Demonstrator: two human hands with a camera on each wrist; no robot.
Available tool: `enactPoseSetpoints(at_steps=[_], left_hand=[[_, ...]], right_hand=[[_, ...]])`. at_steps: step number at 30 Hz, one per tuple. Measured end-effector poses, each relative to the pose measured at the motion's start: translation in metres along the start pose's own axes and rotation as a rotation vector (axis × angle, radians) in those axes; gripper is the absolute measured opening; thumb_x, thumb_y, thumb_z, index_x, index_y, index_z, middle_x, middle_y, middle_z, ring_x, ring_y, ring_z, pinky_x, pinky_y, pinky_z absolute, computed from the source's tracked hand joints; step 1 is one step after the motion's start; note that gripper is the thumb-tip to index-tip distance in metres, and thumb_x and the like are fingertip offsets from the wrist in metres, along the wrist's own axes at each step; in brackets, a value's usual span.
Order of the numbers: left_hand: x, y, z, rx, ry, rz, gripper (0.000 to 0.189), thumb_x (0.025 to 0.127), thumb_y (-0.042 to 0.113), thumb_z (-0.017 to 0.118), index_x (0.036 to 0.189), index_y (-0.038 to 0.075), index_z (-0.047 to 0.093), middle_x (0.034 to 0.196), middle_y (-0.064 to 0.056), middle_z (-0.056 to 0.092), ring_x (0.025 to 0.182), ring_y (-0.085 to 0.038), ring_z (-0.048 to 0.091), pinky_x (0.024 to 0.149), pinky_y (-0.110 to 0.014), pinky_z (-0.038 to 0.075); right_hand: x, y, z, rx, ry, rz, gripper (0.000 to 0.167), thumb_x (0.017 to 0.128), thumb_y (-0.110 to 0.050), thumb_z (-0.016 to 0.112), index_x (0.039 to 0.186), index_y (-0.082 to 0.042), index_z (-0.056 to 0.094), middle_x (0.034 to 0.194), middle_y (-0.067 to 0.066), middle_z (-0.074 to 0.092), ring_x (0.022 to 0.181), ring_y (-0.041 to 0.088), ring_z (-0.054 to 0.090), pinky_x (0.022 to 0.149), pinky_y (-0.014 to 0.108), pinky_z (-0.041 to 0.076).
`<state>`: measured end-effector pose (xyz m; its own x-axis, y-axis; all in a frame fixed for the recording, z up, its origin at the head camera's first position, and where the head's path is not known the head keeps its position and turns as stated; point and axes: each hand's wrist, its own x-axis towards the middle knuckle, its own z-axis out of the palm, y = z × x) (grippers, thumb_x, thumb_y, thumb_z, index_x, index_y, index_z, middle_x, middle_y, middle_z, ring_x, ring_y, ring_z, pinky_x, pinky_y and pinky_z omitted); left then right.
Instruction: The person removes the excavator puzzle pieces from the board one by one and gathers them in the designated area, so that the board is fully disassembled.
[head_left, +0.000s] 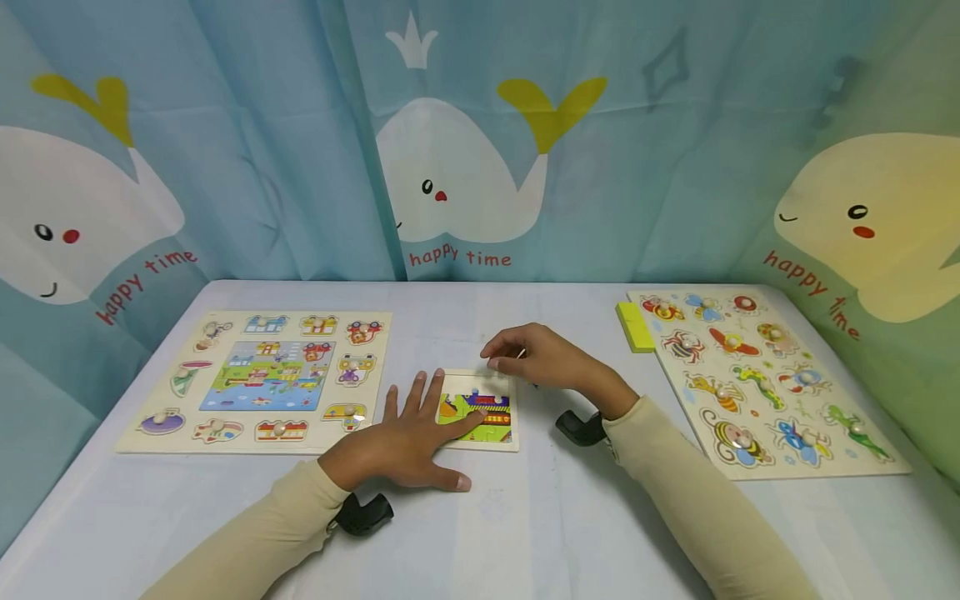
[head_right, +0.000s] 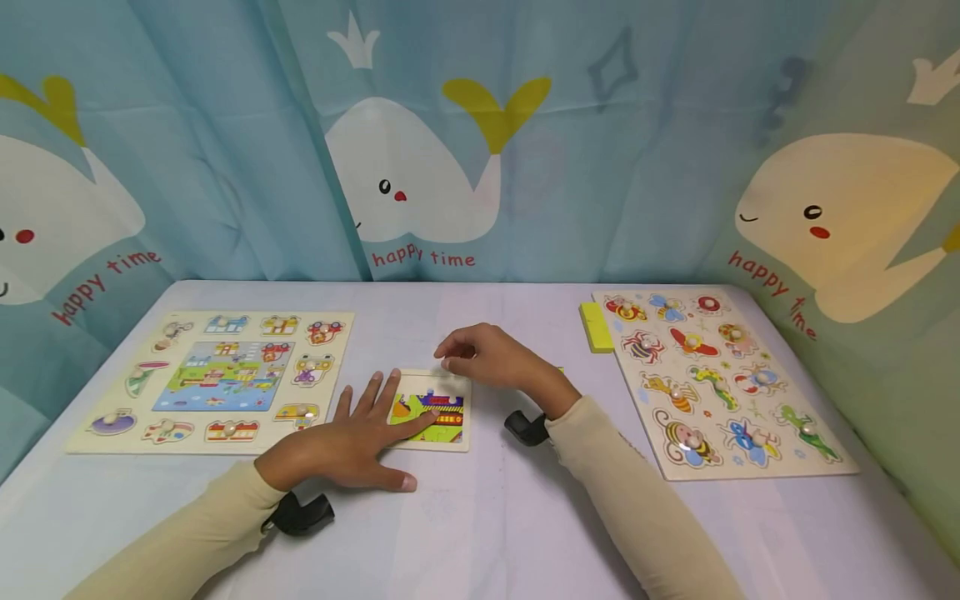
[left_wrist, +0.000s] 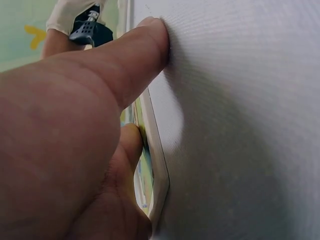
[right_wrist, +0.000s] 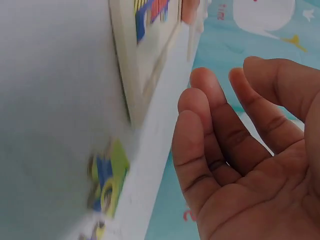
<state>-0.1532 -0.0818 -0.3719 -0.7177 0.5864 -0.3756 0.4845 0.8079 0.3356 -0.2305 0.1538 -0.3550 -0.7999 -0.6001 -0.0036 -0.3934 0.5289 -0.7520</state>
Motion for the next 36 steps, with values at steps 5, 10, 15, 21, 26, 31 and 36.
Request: enactPoseSetpoints(at_steps=[5, 10, 15, 21, 26, 31, 36], left_hand=[[-0.001, -0.001, 0.000, -0.008, -0.005, -0.003, 0.082, 0.082, 0.067, 0.061, 0.152, 0.041, 0.028, 0.159, -0.018, -0.018, 0.142, -0.040, -0.021, 0.105, -0.068, -0.008], [-0.002, -0.002, 0.000, -0.016, -0.009, 0.006, 0.082, 0.083, 0.067, 0.061, 0.153, 0.040, 0.028, 0.158, -0.018, -0.019, 0.141, -0.040, -0.022, 0.105, -0.068, -0.009], [-0.003, -0.004, 0.000, -0.015, -0.010, 0.004, 0.081, 0.083, 0.067, 0.060, 0.153, 0.040, 0.028, 0.158, -0.017, -0.020, 0.141, -0.039, -0.023, 0.105, -0.068, -0.008], [-0.002, -0.003, 0.001, -0.005, -0.007, 0.010, 0.081, 0.083, 0.068, 0.059, 0.153, 0.040, 0.029, 0.158, -0.016, -0.020, 0.141, -0.040, -0.023, 0.104, -0.069, -0.007], [-0.002, -0.003, 0.001, -0.004, -0.007, 0.014, 0.081, 0.084, 0.068, 0.058, 0.153, 0.040, 0.027, 0.158, -0.015, -0.022, 0.141, -0.039, -0.024, 0.104, -0.068, -0.008], [-0.002, -0.003, 0.001, -0.007, -0.002, 0.020, 0.081, 0.084, 0.068, 0.059, 0.153, 0.039, 0.028, 0.158, -0.016, -0.021, 0.141, -0.040, -0.023, 0.104, -0.069, -0.009], [-0.002, -0.003, 0.001, -0.006, 0.000, 0.025, 0.081, 0.083, 0.068, 0.059, 0.153, 0.040, 0.028, 0.158, -0.015, -0.021, 0.141, -0.040, -0.023, 0.104, -0.068, -0.010]], right_hand=[[0.005, -0.007, 0.011, 0.036, -0.061, -0.018, 0.019, 0.095, -0.008, 0.062, 0.112, -0.002, 0.069, 0.104, 0.002, 0.070, 0.088, 0.016, 0.060, 0.082, 0.033, 0.049], [0.008, -0.012, 0.021, 0.109, -0.116, -0.049, 0.024, 0.096, -0.007, 0.060, 0.118, 0.001, 0.065, 0.111, 0.007, 0.068, 0.098, 0.016, 0.062, 0.091, 0.033, 0.048], [0.009, -0.014, 0.027, 0.180, -0.146, -0.054, 0.027, 0.096, -0.003, 0.058, 0.122, 0.003, 0.062, 0.115, 0.012, 0.067, 0.104, 0.019, 0.063, 0.093, 0.032, 0.048], [0.008, -0.015, 0.032, 0.220, -0.176, -0.038, 0.026, 0.097, -0.004, 0.058, 0.121, 0.002, 0.063, 0.114, 0.010, 0.068, 0.106, 0.019, 0.064, 0.096, 0.033, 0.046], [0.007, -0.014, 0.033, 0.227, -0.203, -0.068, 0.025, 0.097, -0.004, 0.059, 0.121, 0.002, 0.063, 0.116, 0.011, 0.066, 0.108, 0.019, 0.063, 0.094, 0.032, 0.047], [0.006, -0.016, 0.034, 0.214, -0.212, -0.077, 0.025, 0.096, -0.002, 0.058, 0.121, 0.002, 0.063, 0.117, 0.011, 0.065, 0.108, 0.019, 0.063, 0.093, 0.030, 0.047], [0.005, -0.016, 0.033, 0.237, -0.228, -0.097, 0.026, 0.097, -0.002, 0.057, 0.122, 0.004, 0.062, 0.119, 0.013, 0.064, 0.110, 0.022, 0.062, 0.093, 0.031, 0.047]])
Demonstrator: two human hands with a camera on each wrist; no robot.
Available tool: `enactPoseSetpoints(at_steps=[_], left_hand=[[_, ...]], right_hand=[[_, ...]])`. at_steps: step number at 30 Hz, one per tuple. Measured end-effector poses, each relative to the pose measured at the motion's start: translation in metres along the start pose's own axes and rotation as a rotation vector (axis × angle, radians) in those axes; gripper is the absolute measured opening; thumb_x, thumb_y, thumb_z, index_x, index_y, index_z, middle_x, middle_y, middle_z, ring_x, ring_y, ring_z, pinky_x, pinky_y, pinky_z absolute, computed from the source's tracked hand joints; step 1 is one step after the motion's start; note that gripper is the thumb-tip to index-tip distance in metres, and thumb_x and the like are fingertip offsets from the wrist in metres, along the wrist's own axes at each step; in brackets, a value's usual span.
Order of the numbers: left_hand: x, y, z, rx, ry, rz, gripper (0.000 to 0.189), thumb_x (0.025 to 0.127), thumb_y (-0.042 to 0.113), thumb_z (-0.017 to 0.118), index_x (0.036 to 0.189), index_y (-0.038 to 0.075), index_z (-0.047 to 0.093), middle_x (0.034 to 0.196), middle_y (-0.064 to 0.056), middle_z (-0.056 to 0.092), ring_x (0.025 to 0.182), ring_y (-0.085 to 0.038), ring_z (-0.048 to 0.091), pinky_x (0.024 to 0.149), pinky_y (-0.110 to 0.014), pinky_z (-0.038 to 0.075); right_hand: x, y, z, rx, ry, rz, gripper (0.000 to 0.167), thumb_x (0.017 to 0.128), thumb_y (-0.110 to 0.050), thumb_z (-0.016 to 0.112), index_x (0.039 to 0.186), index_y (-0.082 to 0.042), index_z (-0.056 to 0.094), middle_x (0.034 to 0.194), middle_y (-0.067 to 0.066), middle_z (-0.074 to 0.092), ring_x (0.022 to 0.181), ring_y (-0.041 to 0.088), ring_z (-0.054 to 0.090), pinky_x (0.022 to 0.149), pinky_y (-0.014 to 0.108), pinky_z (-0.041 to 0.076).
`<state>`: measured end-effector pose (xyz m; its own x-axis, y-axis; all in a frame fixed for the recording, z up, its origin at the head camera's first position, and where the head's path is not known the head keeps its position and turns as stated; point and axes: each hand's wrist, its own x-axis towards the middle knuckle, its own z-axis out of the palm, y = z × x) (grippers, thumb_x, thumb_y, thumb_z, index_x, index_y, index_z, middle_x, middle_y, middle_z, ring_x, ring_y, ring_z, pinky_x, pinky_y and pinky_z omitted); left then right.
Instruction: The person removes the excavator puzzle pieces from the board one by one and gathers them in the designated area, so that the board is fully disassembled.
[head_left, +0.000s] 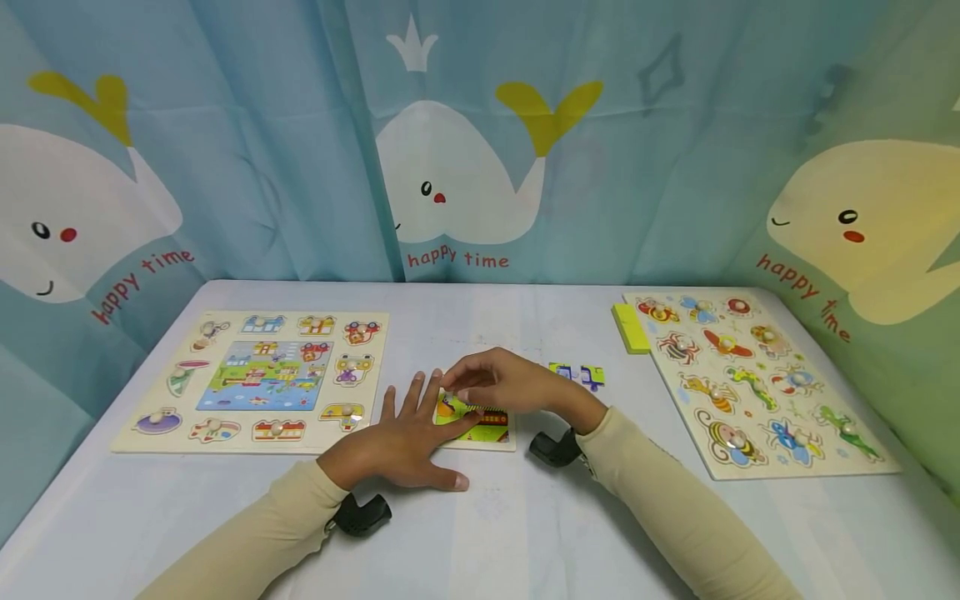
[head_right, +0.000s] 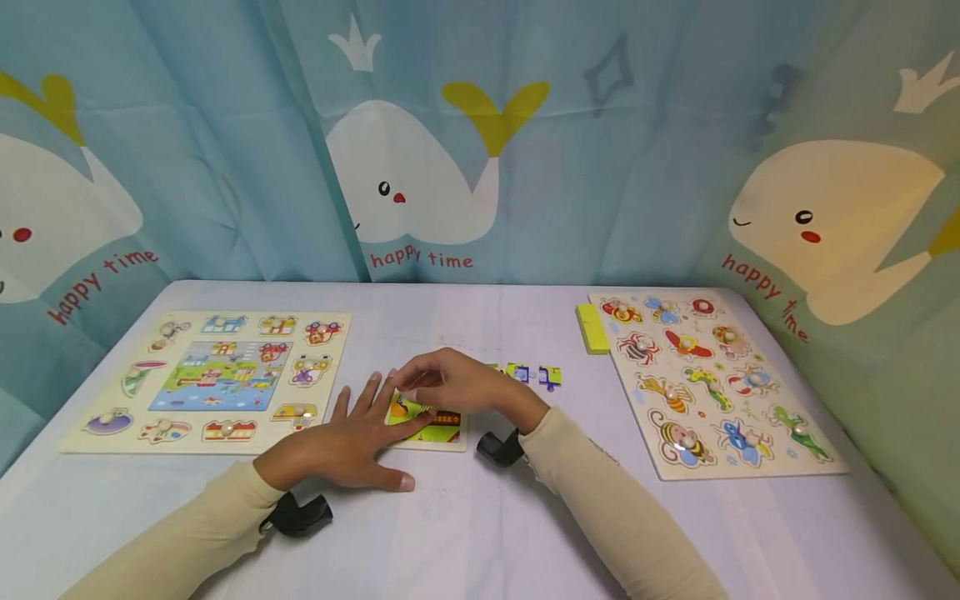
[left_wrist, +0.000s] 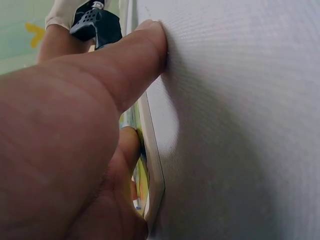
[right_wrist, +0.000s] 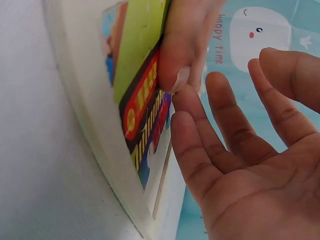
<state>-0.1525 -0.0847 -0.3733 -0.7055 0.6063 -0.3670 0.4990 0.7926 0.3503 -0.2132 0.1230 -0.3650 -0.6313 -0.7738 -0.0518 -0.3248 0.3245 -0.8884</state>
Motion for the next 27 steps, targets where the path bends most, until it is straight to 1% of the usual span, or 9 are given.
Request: enactPoseSetpoints(at_steps=[8, 12, 16, 20, 24, 27], left_hand=[[0.0004, 0.0003, 0.0002, 0.007, 0.008, 0.004, 0.080, 0.083, 0.068, 0.059, 0.152, 0.040, 0.029, 0.159, -0.017, -0.017, 0.141, -0.042, -0.021, 0.104, -0.069, -0.009], [0.0004, 0.0001, 0.0003, 0.002, 0.007, 0.002, 0.080, 0.083, 0.068, 0.060, 0.152, 0.040, 0.029, 0.159, -0.017, -0.017, 0.141, -0.042, -0.020, 0.104, -0.069, -0.009], [-0.0001, 0.0005, 0.0005, -0.002, 0.007, 0.003, 0.081, 0.083, 0.067, 0.060, 0.153, 0.039, 0.029, 0.159, -0.017, -0.018, 0.141, -0.041, -0.021, 0.104, -0.069, -0.009], [0.0000, 0.0003, 0.0013, 0.004, 0.014, 0.006, 0.081, 0.083, 0.068, 0.060, 0.153, 0.039, 0.029, 0.159, -0.018, -0.017, 0.142, -0.041, -0.020, 0.104, -0.069, -0.008], [0.0006, -0.0008, 0.0014, 0.010, 0.013, 0.005, 0.081, 0.083, 0.068, 0.059, 0.153, 0.040, 0.029, 0.159, -0.017, -0.017, 0.142, -0.041, -0.020, 0.105, -0.068, -0.007], [0.0007, -0.0017, 0.0009, 0.016, 0.009, 0.002, 0.081, 0.083, 0.069, 0.058, 0.153, 0.040, 0.028, 0.159, -0.016, -0.018, 0.142, -0.040, -0.020, 0.105, -0.068, -0.007]], right_hand=[[0.0010, 0.0018, 0.0000, 0.071, 0.047, -0.035, 0.027, 0.096, 0.001, 0.057, 0.122, 0.004, 0.062, 0.123, 0.015, 0.062, 0.111, 0.025, 0.060, 0.094, 0.034, 0.047], [0.0026, 0.0023, 0.0012, 0.056, 0.059, -0.022, 0.027, 0.095, 0.002, 0.059, 0.121, 0.004, 0.064, 0.120, 0.012, 0.065, 0.109, 0.022, 0.061, 0.095, 0.033, 0.046], [0.0025, 0.0013, 0.0020, 0.024, 0.067, 0.013, 0.025, 0.093, 0.001, 0.061, 0.118, 0.003, 0.065, 0.109, 0.007, 0.069, 0.099, 0.019, 0.064, 0.091, 0.032, 0.049], [0.0034, 0.0029, 0.0038, -0.031, 0.048, 0.040, 0.023, 0.093, 0.001, 0.062, 0.115, 0.002, 0.066, 0.100, 0.005, 0.069, 0.087, 0.015, 0.062, 0.081, 0.029, 0.051], [0.0040, 0.0030, 0.0056, -0.095, 0.016, 0.040, 0.022, 0.094, 0.003, 0.058, 0.115, 0.003, 0.066, 0.097, 0.004, 0.068, 0.077, 0.012, 0.059, 0.072, 0.027, 0.051], [0.0042, 0.0009, 0.0064, -0.119, 0.015, 0.046, 0.023, 0.095, 0.005, 0.055, 0.115, 0.003, 0.066, 0.095, 0.004, 0.068, 0.072, 0.012, 0.060, 0.070, 0.026, 0.051]])
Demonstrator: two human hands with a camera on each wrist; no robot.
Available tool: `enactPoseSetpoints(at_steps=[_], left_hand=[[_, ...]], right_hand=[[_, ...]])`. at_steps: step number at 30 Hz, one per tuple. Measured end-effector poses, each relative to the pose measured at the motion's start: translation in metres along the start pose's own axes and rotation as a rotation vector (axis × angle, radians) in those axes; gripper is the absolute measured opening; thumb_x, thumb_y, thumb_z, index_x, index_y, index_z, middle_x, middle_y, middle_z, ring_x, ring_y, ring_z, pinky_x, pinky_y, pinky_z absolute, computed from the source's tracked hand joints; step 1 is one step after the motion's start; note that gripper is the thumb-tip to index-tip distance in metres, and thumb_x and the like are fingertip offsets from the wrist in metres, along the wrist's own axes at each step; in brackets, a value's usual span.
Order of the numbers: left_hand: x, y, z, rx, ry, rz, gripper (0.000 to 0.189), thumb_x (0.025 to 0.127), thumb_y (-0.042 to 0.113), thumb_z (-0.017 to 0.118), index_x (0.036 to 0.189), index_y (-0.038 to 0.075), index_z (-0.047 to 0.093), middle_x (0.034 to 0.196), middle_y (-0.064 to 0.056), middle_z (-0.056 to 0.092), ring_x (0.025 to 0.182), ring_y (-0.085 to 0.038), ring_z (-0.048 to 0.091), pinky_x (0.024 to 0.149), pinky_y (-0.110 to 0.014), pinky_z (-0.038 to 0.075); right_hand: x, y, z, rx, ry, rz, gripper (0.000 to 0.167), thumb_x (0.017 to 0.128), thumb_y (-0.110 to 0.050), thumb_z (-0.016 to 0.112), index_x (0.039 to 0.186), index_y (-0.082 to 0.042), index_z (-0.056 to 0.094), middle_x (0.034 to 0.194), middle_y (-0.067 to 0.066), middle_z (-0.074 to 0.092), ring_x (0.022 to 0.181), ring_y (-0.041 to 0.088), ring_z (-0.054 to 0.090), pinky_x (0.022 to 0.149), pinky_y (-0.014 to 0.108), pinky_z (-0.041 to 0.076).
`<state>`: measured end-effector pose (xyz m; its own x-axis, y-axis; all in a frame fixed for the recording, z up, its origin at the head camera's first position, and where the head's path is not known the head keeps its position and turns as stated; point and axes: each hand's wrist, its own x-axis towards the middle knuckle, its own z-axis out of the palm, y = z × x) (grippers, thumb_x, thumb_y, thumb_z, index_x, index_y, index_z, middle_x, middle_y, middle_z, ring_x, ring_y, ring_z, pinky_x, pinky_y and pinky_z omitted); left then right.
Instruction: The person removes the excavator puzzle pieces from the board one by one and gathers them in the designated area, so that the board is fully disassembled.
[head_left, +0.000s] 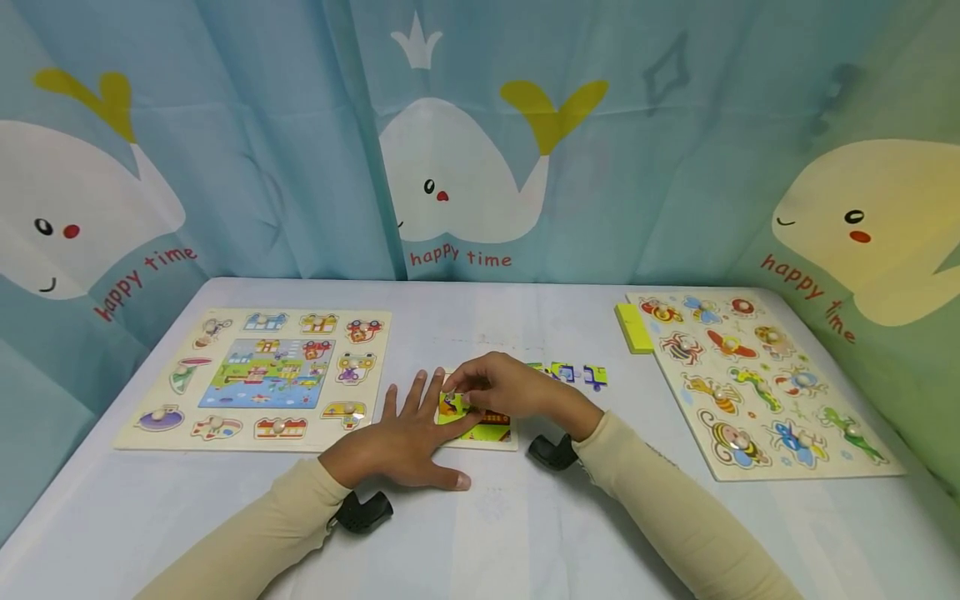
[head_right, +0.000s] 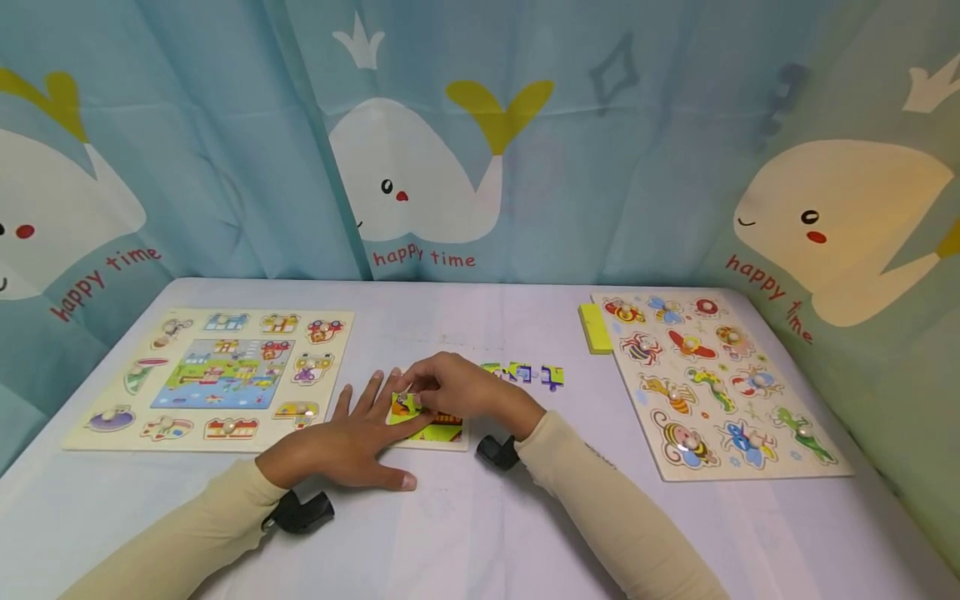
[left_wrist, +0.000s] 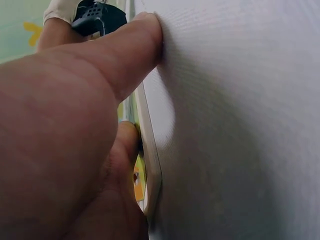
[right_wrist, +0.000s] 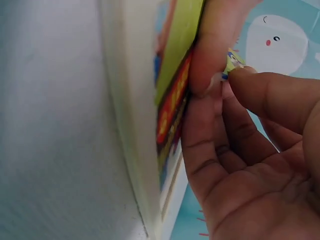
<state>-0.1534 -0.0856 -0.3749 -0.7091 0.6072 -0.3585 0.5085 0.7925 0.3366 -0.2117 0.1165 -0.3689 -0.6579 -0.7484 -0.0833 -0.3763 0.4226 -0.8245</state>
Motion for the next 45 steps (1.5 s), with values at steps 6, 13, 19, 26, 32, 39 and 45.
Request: enactPoseSetpoints(at_steps=[6, 13, 19, 26, 32, 39, 45], left_hand=[[-0.002, 0.000, -0.001, 0.006, 0.004, 0.001, 0.081, 0.083, 0.069, 0.058, 0.153, 0.040, 0.028, 0.159, -0.017, -0.017, 0.142, -0.040, -0.019, 0.105, -0.068, -0.006], [-0.002, 0.001, -0.003, 0.009, -0.003, -0.003, 0.081, 0.084, 0.069, 0.058, 0.153, 0.040, 0.027, 0.159, -0.017, -0.017, 0.142, -0.039, -0.020, 0.105, -0.067, -0.007], [-0.001, 0.000, -0.001, 0.008, -0.003, -0.001, 0.082, 0.084, 0.070, 0.057, 0.153, 0.040, 0.027, 0.159, -0.017, -0.019, 0.142, -0.039, -0.021, 0.105, -0.067, -0.007], [0.000, 0.001, 0.000, 0.015, -0.013, -0.024, 0.084, 0.082, 0.072, 0.057, 0.153, 0.043, 0.025, 0.159, -0.016, -0.019, 0.142, -0.039, -0.022, 0.106, -0.067, -0.007], [0.001, 0.002, 0.001, 0.012, -0.016, -0.032, 0.084, 0.082, 0.072, 0.057, 0.153, 0.043, 0.024, 0.158, -0.017, -0.020, 0.142, -0.039, -0.022, 0.106, -0.067, -0.008], [0.001, 0.002, 0.002, 0.012, -0.010, -0.045, 0.084, 0.081, 0.072, 0.058, 0.153, 0.044, 0.024, 0.158, -0.015, -0.021, 0.141, -0.041, -0.022, 0.105, -0.067, -0.007], [0.001, 0.004, 0.001, 0.000, -0.003, -0.049, 0.084, 0.081, 0.071, 0.059, 0.152, 0.044, 0.025, 0.159, -0.015, -0.020, 0.141, -0.042, -0.023, 0.105, -0.067, -0.008]], right_hand=[[0.001, 0.000, 0.000, -0.006, 0.032, -0.005, 0.023, 0.095, 0.005, 0.055, 0.115, 0.004, 0.067, 0.096, 0.005, 0.069, 0.070, 0.012, 0.061, 0.070, 0.026, 0.052], [0.001, 0.002, 0.001, 0.075, 0.076, 0.002, 0.025, 0.094, 0.007, 0.054, 0.116, 0.006, 0.066, 0.090, 0.007, 0.068, 0.070, 0.014, 0.058, 0.067, 0.027, 0.052], [-0.002, 0.001, -0.002, 0.059, 0.085, 0.035, 0.024, 0.095, 0.006, 0.054, 0.116, 0.003, 0.067, 0.093, 0.005, 0.068, 0.073, 0.015, 0.059, 0.069, 0.028, 0.052], [-0.008, 0.004, -0.014, 0.050, 0.154, 0.051, 0.024, 0.094, 0.006, 0.055, 0.114, 0.003, 0.068, 0.103, 0.009, 0.069, 0.081, 0.017, 0.062, 0.075, 0.030, 0.052], [-0.016, 0.004, -0.023, 0.075, 0.156, 0.068, 0.026, 0.092, 0.006, 0.055, 0.115, 0.002, 0.067, 0.102, 0.009, 0.068, 0.081, 0.018, 0.062, 0.076, 0.031, 0.052], [-0.025, 0.008, -0.034, 0.078, 0.114, 0.093, 0.027, 0.089, 0.006, 0.058, 0.114, 0.000, 0.068, 0.092, 0.008, 0.064, 0.086, 0.020, 0.055, 0.077, 0.030, 0.047], [-0.034, 0.015, -0.044, 0.117, 0.079, 0.118, 0.025, 0.086, 0.007, 0.061, 0.109, 0.002, 0.068, 0.092, 0.009, 0.064, 0.087, 0.022, 0.056, 0.076, 0.030, 0.050]])
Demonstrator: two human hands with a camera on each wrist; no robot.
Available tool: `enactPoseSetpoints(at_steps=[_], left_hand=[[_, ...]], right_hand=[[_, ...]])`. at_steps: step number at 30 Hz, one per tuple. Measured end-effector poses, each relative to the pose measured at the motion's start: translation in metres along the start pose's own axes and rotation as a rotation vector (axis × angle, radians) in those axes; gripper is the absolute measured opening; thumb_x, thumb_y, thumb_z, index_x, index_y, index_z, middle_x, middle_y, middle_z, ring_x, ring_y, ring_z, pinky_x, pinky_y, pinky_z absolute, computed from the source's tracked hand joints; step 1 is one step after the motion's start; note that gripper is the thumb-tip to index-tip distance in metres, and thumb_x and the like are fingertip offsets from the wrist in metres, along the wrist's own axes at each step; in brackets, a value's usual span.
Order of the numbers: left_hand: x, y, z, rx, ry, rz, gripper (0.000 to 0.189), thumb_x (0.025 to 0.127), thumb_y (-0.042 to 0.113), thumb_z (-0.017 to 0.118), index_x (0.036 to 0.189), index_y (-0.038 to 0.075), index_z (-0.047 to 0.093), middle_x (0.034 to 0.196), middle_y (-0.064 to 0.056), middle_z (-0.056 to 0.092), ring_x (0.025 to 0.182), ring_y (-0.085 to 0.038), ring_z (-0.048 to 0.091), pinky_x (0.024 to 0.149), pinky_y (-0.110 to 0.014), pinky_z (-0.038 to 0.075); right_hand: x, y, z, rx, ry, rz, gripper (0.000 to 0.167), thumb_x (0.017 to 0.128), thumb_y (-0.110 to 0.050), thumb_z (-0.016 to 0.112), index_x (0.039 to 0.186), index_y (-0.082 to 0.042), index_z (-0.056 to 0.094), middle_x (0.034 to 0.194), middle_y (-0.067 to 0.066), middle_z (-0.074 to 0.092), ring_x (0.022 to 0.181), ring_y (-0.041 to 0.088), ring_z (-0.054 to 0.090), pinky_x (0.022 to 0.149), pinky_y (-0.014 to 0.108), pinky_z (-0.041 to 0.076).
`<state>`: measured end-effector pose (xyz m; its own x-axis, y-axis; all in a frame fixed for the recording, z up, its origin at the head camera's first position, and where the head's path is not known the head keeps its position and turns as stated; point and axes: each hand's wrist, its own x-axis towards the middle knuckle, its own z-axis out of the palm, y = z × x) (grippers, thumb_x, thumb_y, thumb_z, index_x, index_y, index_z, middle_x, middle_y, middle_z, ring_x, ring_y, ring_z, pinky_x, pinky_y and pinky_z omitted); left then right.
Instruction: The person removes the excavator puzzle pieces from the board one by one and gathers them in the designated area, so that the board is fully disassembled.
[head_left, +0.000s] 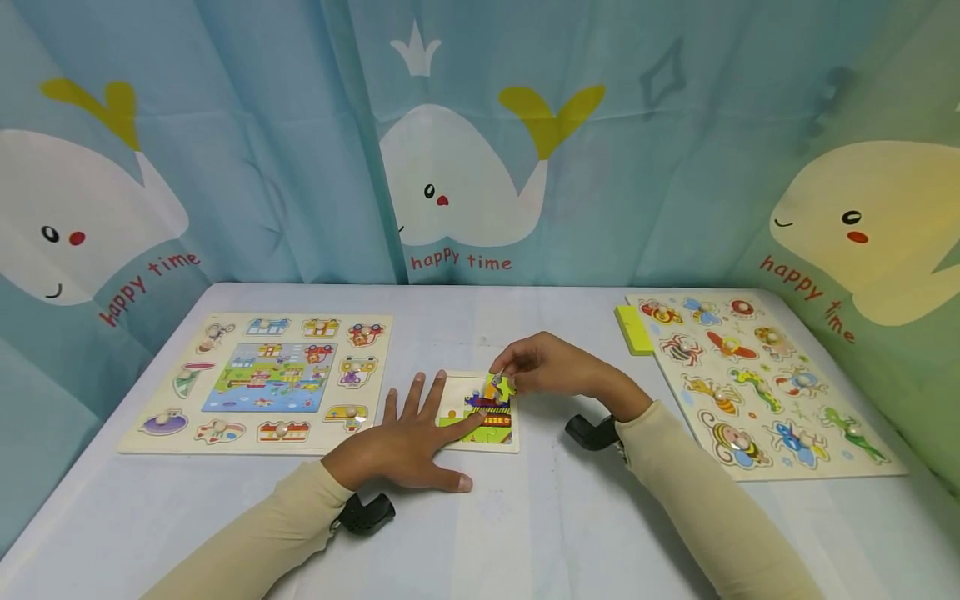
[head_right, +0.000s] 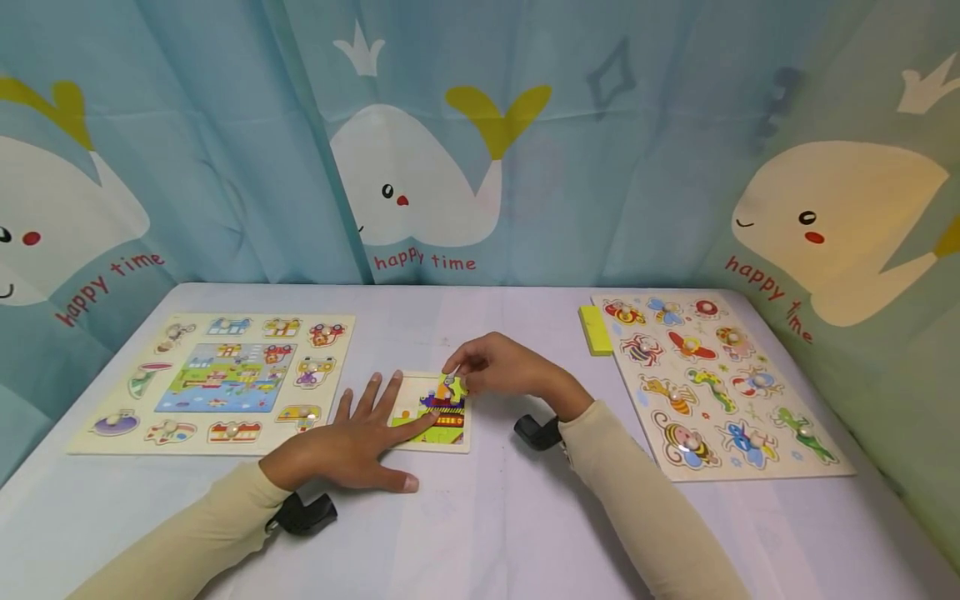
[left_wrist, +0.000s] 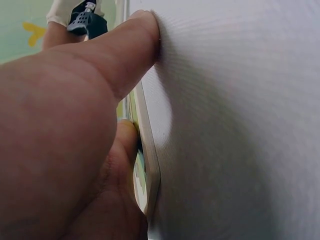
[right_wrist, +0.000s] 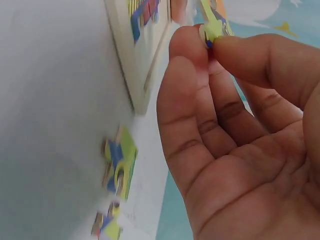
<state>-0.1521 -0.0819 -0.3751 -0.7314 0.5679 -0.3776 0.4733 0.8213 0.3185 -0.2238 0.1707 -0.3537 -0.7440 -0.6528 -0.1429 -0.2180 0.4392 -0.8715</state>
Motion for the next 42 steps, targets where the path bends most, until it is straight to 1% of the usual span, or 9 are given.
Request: enactPoseSetpoints(at_steps=[6, 12, 18, 25, 31, 36, 42], left_hand=[[0.001, 0.000, 0.000, -0.008, 0.009, 0.010, 0.084, 0.081, 0.071, 0.060, 0.153, 0.043, 0.026, 0.159, -0.016, -0.019, 0.141, -0.041, -0.021, 0.105, -0.067, -0.008], [0.002, -0.001, 0.001, -0.021, 0.011, 0.015, 0.084, 0.080, 0.070, 0.060, 0.152, 0.042, 0.028, 0.159, -0.016, -0.018, 0.142, -0.041, -0.020, 0.105, -0.068, -0.007], [0.001, 0.000, 0.002, -0.028, 0.006, 0.001, 0.083, 0.081, 0.069, 0.061, 0.152, 0.043, 0.027, 0.159, -0.015, -0.019, 0.142, -0.040, -0.021, 0.105, -0.067, -0.008], [0.000, 0.000, 0.001, -0.022, 0.008, -0.005, 0.083, 0.081, 0.069, 0.061, 0.152, 0.043, 0.027, 0.159, -0.014, -0.019, 0.141, -0.040, -0.022, 0.105, -0.066, -0.010], [-0.001, 0.000, 0.002, -0.020, 0.015, 0.002, 0.082, 0.081, 0.068, 0.061, 0.152, 0.043, 0.028, 0.159, -0.015, -0.018, 0.142, -0.040, -0.020, 0.106, -0.066, -0.009], [0.000, 0.000, 0.002, -0.030, 0.011, -0.003, 0.082, 0.081, 0.068, 0.062, 0.152, 0.044, 0.028, 0.159, -0.013, -0.019, 0.142, -0.039, -0.022, 0.106, -0.065, -0.010], [-0.001, -0.001, 0.001, -0.037, 0.021, 0.008, 0.082, 0.081, 0.067, 0.063, 0.152, 0.043, 0.030, 0.160, -0.015, -0.017, 0.142, -0.040, -0.020, 0.106, -0.067, -0.008]], right_hand=[[-0.008, 0.013, -0.011, 0.017, -0.016, 0.054, 0.025, 0.084, 0.009, 0.060, 0.107, 0.001, 0.068, 0.090, 0.009, 0.064, 0.085, 0.022, 0.060, 0.074, 0.031, 0.052], [-0.015, 0.020, -0.020, 0.034, -0.048, 0.067, 0.023, 0.087, 0.008, 0.058, 0.108, 0.005, 0.066, 0.088, 0.010, 0.063, 0.083, 0.022, 0.063, 0.074, 0.034, 0.054], [-0.021, 0.020, -0.026, 0.011, -0.087, 0.093, 0.023, 0.087, 0.008, 0.059, 0.109, 0.007, 0.066, 0.086, 0.011, 0.063, 0.079, 0.022, 0.065, 0.074, 0.036, 0.055], [-0.024, 0.018, -0.028, -0.036, -0.129, 0.107, 0.023, 0.086, 0.010, 0.058, 0.104, 0.003, 0.070, 0.081, 0.008, 0.063, 0.074, 0.021, 0.063, 0.069, 0.033, 0.054], [-0.024, 0.018, -0.027, -0.055, -0.159, 0.159, 0.021, 0.087, 0.010, 0.060, 0.103, 0.002, 0.072, 0.081, 0.007, 0.065, 0.072, 0.018, 0.063, 0.069, 0.032, 0.054], [-0.025, 0.014, -0.025, -0.100, -0.148, 0.152, 0.021, 0.085, 0.011, 0.062, 0.102, 0.002, 0.072, 0.081, 0.006, 0.064, 0.073, 0.017, 0.060, 0.069, 0.031, 0.054], [-0.026, 0.007, -0.026, -0.249, -0.101, 0.128, 0.021, 0.082, 0.009, 0.065, 0.099, -0.001, 0.072, 0.087, 0.004, 0.066, 0.078, 0.016, 0.054, 0.067, 0.027, 0.047]])
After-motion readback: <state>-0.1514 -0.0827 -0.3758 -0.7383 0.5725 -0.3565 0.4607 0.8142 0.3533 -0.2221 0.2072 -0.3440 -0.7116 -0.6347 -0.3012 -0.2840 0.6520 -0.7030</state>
